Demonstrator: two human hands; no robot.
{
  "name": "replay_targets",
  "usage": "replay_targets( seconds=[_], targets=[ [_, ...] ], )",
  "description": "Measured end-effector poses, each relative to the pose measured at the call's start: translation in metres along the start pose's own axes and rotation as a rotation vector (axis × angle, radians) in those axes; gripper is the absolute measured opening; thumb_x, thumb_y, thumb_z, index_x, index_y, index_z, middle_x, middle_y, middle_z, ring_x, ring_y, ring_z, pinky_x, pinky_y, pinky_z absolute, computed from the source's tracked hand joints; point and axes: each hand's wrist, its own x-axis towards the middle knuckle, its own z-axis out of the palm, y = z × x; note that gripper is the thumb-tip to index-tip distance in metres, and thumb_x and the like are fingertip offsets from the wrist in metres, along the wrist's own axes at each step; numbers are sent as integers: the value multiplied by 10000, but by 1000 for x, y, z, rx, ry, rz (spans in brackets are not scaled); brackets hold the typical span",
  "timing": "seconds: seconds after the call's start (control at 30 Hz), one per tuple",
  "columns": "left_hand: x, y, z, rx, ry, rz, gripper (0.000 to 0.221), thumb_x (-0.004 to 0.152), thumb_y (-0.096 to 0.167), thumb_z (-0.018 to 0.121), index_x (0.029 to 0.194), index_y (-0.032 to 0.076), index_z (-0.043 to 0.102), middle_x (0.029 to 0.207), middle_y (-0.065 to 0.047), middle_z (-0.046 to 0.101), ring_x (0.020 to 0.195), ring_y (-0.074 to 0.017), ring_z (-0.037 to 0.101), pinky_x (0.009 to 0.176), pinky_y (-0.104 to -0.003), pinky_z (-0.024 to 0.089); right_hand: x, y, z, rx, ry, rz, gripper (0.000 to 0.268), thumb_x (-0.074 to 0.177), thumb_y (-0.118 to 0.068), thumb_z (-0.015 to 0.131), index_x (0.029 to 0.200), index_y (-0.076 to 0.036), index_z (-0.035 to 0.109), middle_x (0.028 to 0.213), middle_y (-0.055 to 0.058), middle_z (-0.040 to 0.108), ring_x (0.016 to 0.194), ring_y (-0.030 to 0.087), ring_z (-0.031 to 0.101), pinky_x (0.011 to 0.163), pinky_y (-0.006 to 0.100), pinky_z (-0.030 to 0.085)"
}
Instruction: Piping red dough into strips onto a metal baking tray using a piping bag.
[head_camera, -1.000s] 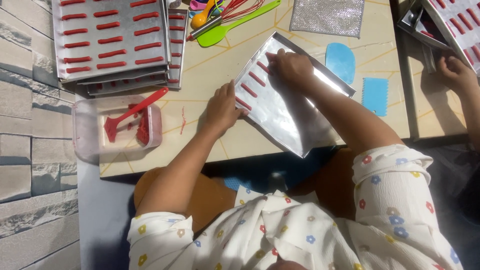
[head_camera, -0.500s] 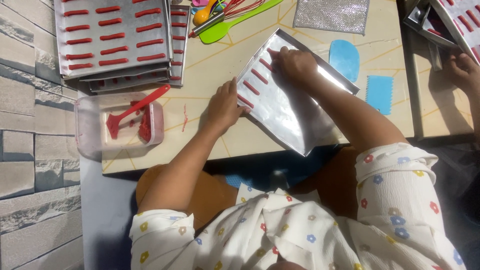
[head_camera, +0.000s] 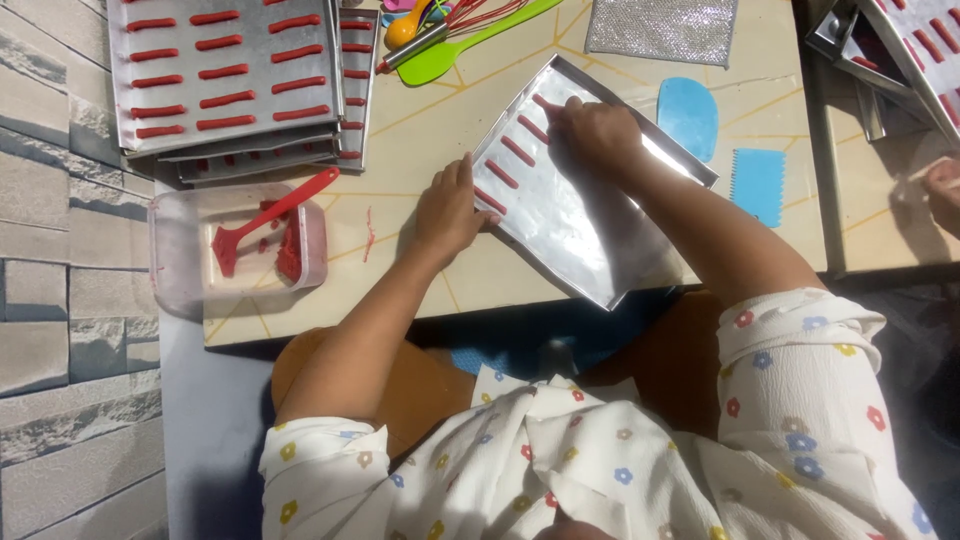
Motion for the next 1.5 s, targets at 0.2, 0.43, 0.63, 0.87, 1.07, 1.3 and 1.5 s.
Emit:
replay_targets(
  seconds=[0.2,0.43,0.63,0.87,1.07,1.3,1.5],
  targets=[
    [-2,3,-4,-12,-9,-7,968,862,378,839,1571,35,276,1544,-188,449,1373,-363,478,1012,-448,511,-8,-2,-20,-29,-69,8,396,1129,-136,356,857,-53,631,706,6,499,467,172,500,329,321,356],
    [-21,26,-36,-23,-69,-57,865,920,329,796,1569,10,322,1526,-214,477,1414,-338,488,1166,-480,424,-17,-3,0,-83,153,113,202,974,-315,575,863,-146,590,584,-18,563,490,185,661,390,339,506],
    [-21,26,-34,-25,-60,-60,856,923,323,795,1568,15,324,1525,-210,477,1415,-332,486,1161,-472,428,-22,-5,-16,-37,68,131,144,937,-257,623,866,-132,611,604,-8,602,534,187,693,431,329,532],
    [-24,29,-38,-28,-71,-74,845,930,323,781,1571,20,320,1530,-202,473,1417,-324,481,1159,-466,431,-32,-5,-33,-49,46,117,140,933,-253,636,869,-128,628,610,-4,619,535,179,698,427,324,532],
    [-26,31,-41,-41,-69,-74,841,929,316,779,1570,18,324,1535,-206,468,1424,-329,473,1163,-476,426,-34,-3,-28,-80,40,87,148,945,-239,639,851,-125,639,590,-3,620,523,171,696,420,295,520],
    [-32,36,-47,-75,-79,-84,839,933,306,769,1574,11,315,1539,-212,461,1431,-338,461,1161,-481,423,-21,11,-3,60,-125,112,161,972,-235,636,962,-88,701,686,51,699,664,208,760,558,331,574],
    [-33,37,-53,-63,-103,-72,867,933,302,764,1583,-15,287,1561,-230,431,1450,-356,432,1174,-501,409,-3,34,15,175,-305,121,195,997,-193,634,1085,-35,707,845,104,749,851,271,786,736,392,599]
  ],
)
